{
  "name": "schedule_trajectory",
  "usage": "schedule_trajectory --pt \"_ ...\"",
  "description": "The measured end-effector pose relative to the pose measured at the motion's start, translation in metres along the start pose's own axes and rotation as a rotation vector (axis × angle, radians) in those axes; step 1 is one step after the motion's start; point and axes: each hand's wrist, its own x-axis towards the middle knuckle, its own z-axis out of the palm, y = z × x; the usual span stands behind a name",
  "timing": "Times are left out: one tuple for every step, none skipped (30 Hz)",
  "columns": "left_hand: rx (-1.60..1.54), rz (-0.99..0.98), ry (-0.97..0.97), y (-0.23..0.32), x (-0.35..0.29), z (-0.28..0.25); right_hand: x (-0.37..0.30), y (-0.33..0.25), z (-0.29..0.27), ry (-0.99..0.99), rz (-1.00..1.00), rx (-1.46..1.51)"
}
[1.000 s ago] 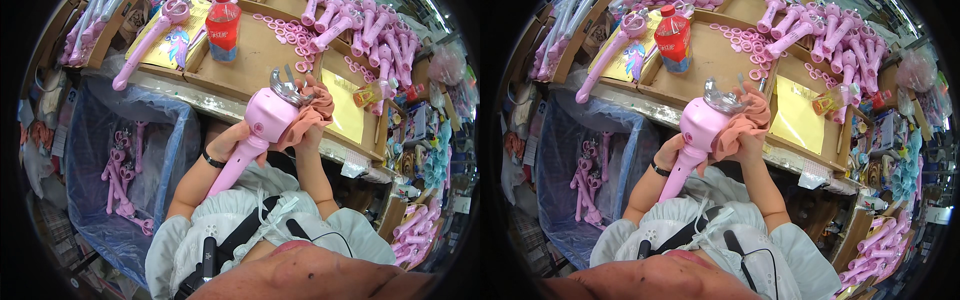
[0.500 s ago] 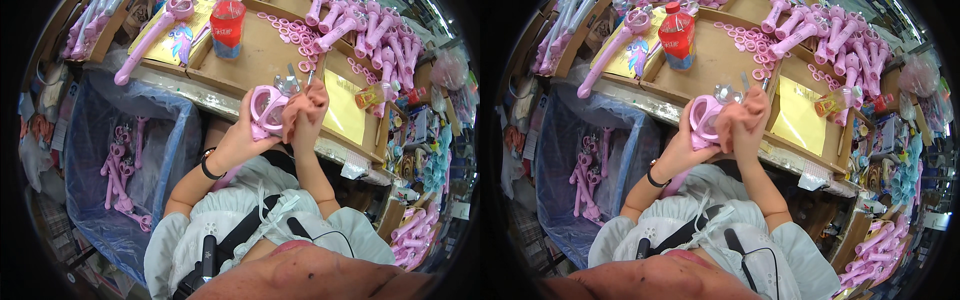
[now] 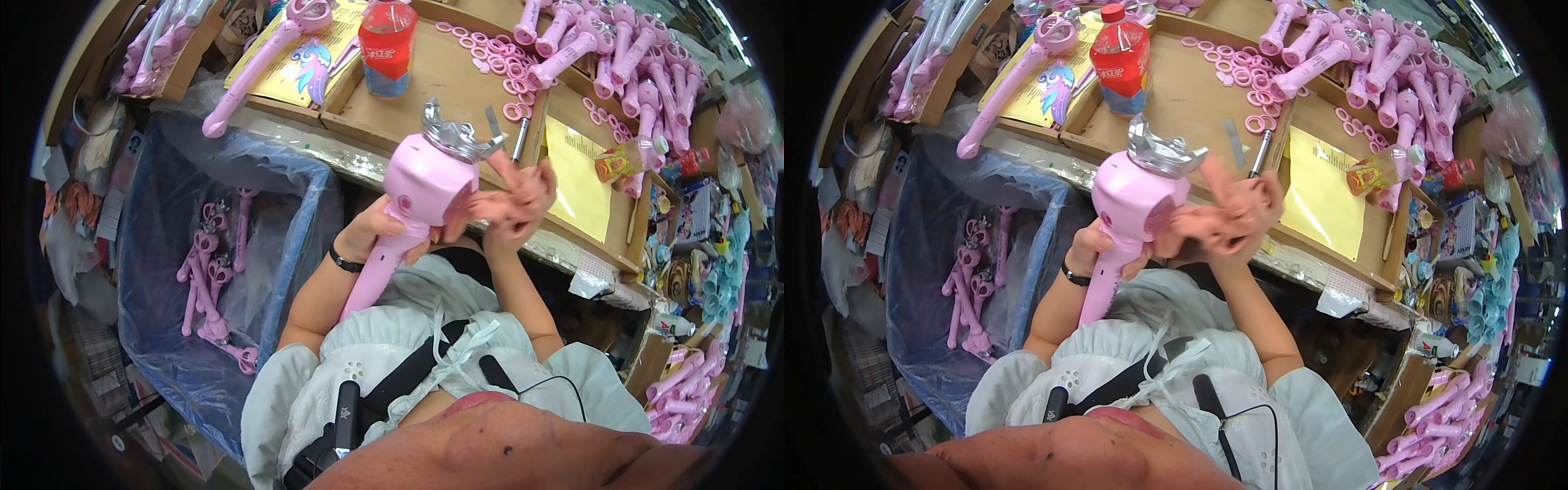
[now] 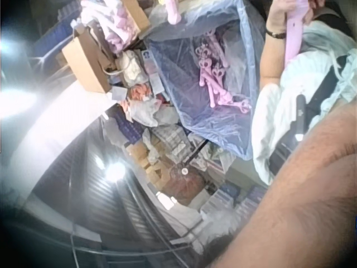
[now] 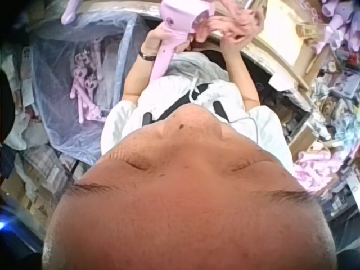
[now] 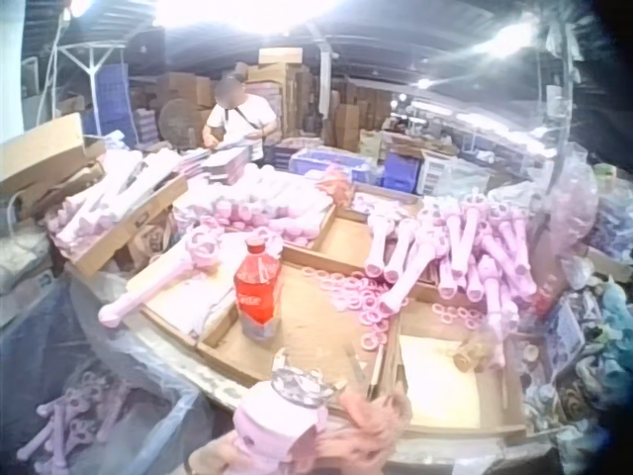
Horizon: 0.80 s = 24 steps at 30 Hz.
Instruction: The person assembles pink plastic toy wands by attaching a silver crown-shaped piece to the top, wiping the wand with a cloth, and inserting small pink rings into slots on the wand. The person handles each wand one at a time, repeating the same sequence of actions.
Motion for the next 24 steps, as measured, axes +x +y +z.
schedule_trajectory --pt "0.000 -0.017 -0.010 -0.001 0.001 0.000 0.003 -0.002 -0.004 0.026 0.103 0.079" --pt "0.014 -0.036 0.018 -0.002 0.000 0.001 0.005 -0.003 -0.006 0.018 0.131 0.062" --pt "0.006 -0.018 -0.004 -0.004 0.002 0.002 0.007 -0.005 -0.008 -0.024 0.118 0.074" --pt "0.004 -0.016 -0.018 -0.005 0.003 0.003 0.009 -0.006 -0.009 -0.031 0.128 0.097" --pt "0.001 -0.016 -0.033 -0.005 0.003 0.003 0.010 -0.007 -0.010 -0.037 0.138 0.117" --pt "0.002 -0.018 -0.032 -0.006 0.004 0.004 0.011 -0.008 -0.010 -0.056 0.127 0.147" --pt "0.003 -0.019 -0.031 -0.006 0.003 0.004 0.011 -0.008 -0.010 -0.044 0.141 0.155" --pt "0.005 -0.019 -0.030 -0.006 0.003 0.004 0.011 -0.008 -0.010 -0.032 0.154 0.165" --pt "0.003 -0.021 -0.028 -0.006 0.003 0.005 0.010 -0.008 -0.009 -0.022 0.169 0.175" --pt "0.003 -0.021 -0.026 -0.005 0.003 0.004 0.009 -0.008 -0.008 -0.039 0.176 0.167" --pt "0.005 -0.020 -0.024 -0.005 0.002 0.004 0.009 -0.007 -0.008 -0.057 0.182 0.160" --pt "0.009 -0.017 -0.031 -0.005 0.002 0.004 0.009 -0.007 -0.007 -0.063 0.197 0.140" --pt "0.013 -0.015 -0.038 -0.005 0.002 0.004 0.009 -0.007 -0.006 -0.077 0.201 0.163" --pt "0.008 -0.017 -0.035 -0.006 0.002 0.004 0.009 -0.007 -0.006 -0.081 0.215 0.172" --pt "0.012 -0.010 -0.034 -0.006 0.002 0.003 0.009 -0.007 -0.005 -0.087 0.215 0.173" --pt "0.007 -0.006 -0.023 -0.007 0.002 0.003 0.010 -0.008 -0.005 -0.105 0.201 0.172" --pt "0.003 -0.003 -0.013 -0.007 0.002 0.003 0.010 -0.009 -0.005 -0.125 0.174 0.164" --pt "0.016 0.001 -0.010 -0.008 0.003 0.002 0.011 -0.010 -0.005 -0.124 0.157 0.161" --pt "0.030 0.005 -0.007 -0.008 0.003 0.002 0.011 -0.011 -0.004 -0.129 0.157 0.194" --pt "0.043 0.008 -0.005 -0.009 0.005 0.002 0.011 -0.012 -0.005 -0.113 0.167 0.232" --pt "0.059 0.010 0.000 -0.009 0.005 0.002 0.010 -0.013 -0.005 -0.123 0.165 0.261" --pt "0.076 0.012 0.004 -0.010 0.006 0.002 0.009 -0.014 -0.006 -0.119 0.172 0.254" --pt "0.093 0.015 0.007 -0.009 0.007 0.002 0.009 -0.015 -0.006 -0.141 0.165 0.237" --pt "0.059 0.016 0.011 -0.009 0.007 0.002 0.008 -0.015 -0.006 -0.143 0.167 0.227"
